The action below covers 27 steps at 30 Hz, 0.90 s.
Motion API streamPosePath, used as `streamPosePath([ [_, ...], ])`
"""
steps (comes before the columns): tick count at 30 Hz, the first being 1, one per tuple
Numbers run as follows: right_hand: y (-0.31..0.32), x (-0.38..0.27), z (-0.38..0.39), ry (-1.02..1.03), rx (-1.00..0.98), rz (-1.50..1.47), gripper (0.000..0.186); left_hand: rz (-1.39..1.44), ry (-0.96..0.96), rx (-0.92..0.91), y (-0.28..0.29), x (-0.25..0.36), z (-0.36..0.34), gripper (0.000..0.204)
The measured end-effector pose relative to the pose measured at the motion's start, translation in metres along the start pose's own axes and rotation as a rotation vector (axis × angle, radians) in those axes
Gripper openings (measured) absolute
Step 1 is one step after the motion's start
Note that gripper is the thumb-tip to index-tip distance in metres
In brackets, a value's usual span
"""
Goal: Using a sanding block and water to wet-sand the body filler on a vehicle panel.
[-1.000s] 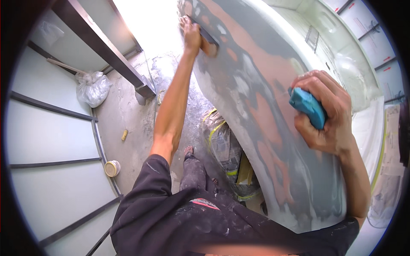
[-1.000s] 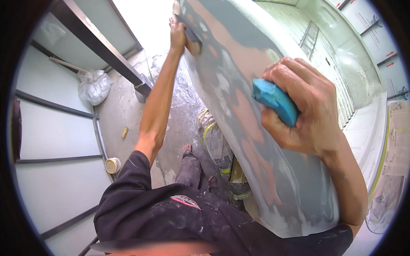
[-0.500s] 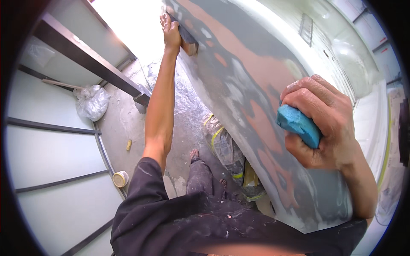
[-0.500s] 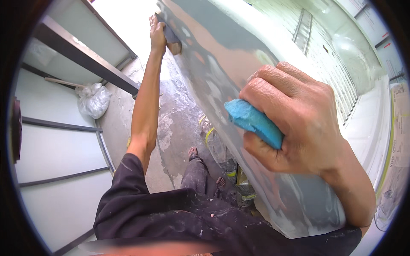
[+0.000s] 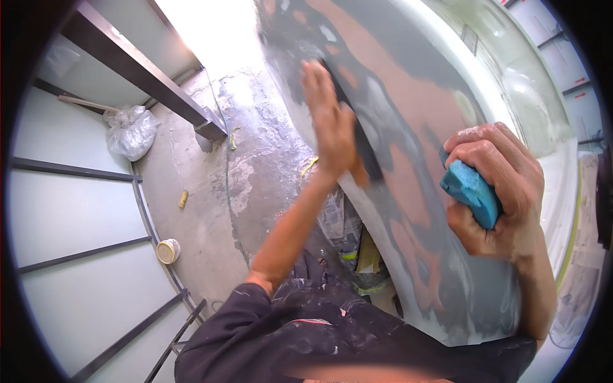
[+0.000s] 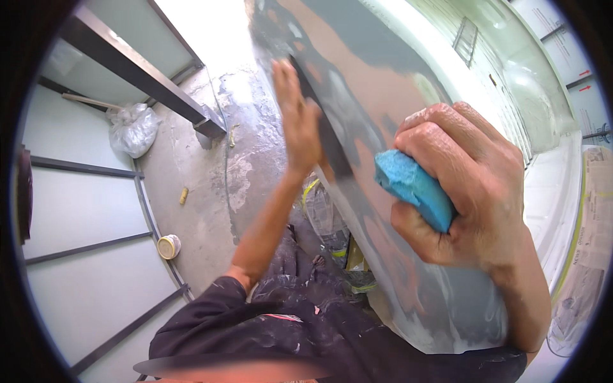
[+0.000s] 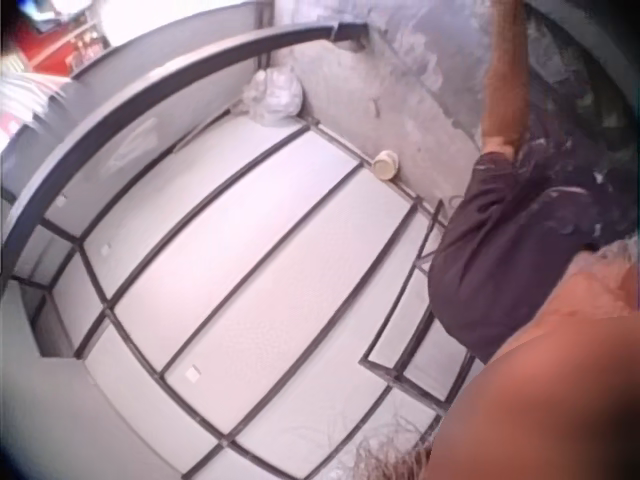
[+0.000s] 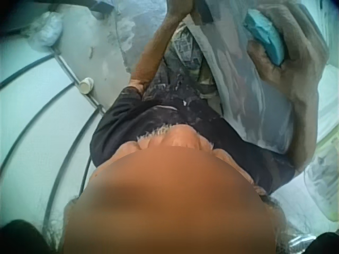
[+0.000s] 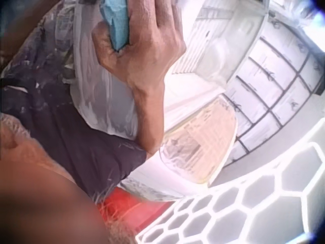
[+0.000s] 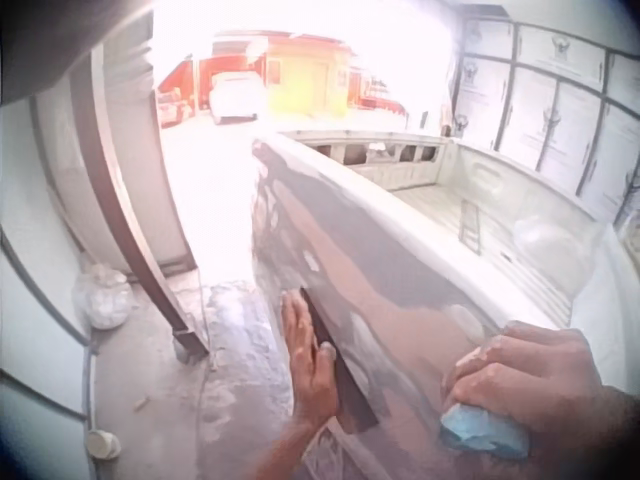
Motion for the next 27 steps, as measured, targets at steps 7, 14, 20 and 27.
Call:
streamPosePath([
  [7,0.003,-0.003,-0.006,-0.028,0.012,-0.108,0.027,0.046,0.277,0.147,0.065,-0.218,-0.179,0.068],
  [14,0.003,0.000,0.001,-0.038,0.001,0.029,0.027,0.081,0.009,-0.130,-0.020,0.102,0.090,0.085],
  [20,0.001,-0.001,0.001,-0.027,-0.029,-0.004,0.028,0.123,-0.009,-0.069,-0.006,0.050,0.052,0.084],
  [27,-0.004,-0.010,-0.008,0.057,-0.042,0.015,0.027,0.291,0.544,0.160,0.049,-0.247,-0.063,0.064],
])
Point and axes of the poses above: each hand's wrist, its own z-axis away from the middle knuckle, its own y-axis out of the back of the hand, x = y × z, the point moved 7 cm from there along -z, towards the middle knuckle
